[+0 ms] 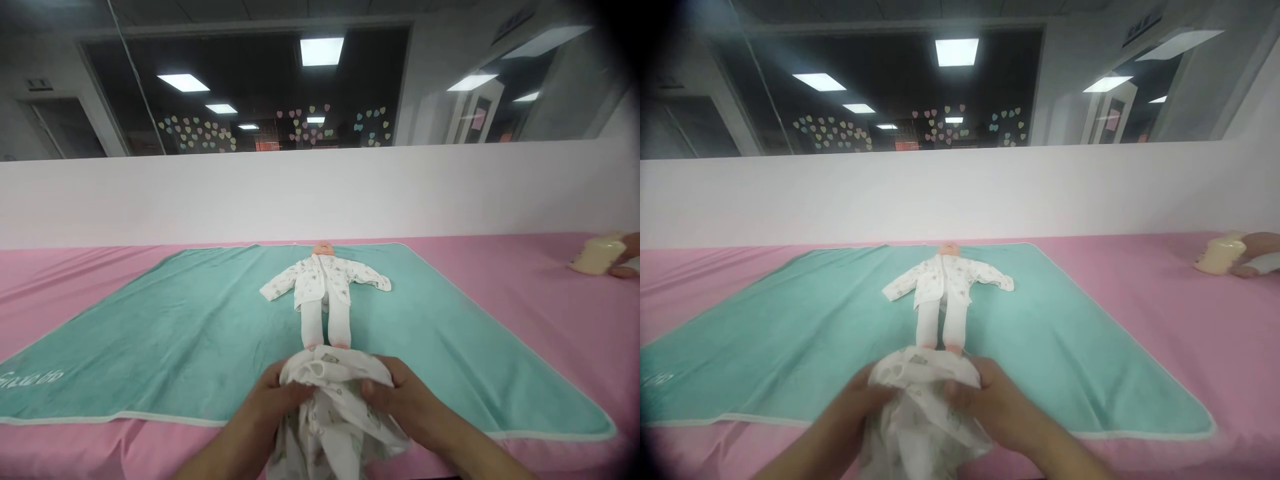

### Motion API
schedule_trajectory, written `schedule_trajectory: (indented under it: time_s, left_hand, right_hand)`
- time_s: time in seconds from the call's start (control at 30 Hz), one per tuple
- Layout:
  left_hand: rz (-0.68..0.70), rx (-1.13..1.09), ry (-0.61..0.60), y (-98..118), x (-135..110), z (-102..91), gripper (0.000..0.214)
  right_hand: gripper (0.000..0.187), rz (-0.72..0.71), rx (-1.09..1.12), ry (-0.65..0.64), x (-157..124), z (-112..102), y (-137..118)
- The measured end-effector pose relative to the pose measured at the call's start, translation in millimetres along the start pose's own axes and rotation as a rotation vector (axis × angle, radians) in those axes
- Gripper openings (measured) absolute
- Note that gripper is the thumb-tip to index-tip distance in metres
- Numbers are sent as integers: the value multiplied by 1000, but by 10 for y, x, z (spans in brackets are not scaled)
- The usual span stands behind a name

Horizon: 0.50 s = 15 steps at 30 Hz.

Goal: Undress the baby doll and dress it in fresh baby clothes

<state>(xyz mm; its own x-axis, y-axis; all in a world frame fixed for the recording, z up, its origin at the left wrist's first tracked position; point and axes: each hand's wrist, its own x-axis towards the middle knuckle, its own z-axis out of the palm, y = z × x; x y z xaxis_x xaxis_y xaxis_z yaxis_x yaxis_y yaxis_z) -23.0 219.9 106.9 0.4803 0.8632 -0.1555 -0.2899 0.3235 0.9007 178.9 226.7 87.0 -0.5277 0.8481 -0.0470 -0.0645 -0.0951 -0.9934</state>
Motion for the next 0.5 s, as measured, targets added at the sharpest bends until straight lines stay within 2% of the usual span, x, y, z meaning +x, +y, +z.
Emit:
schedule_trajectory:
  time_s: [0.07,0.13,0.27,0.37,0.5]
  left_hand:
    - [54,-67,45,30,-24,-10,29]
    - [45,-75,19,24,-40,2,29]
    - [39,8,-30,-26,-32,34,31]
    - [39,107,-38,-60,-22,-39,31]
    - [-83,310,-187,-135,-62,-272,35]
  right_hand:
    - [41,61,-141,-28,-42,21,25]
    - [38,113,-198,-95,-85,63,52]
    - [51,111,-14,-205,-127,125,90]
    - [51,22,226,-138,-114,109,94]
    - [52,8,454,33,-107,84,122]
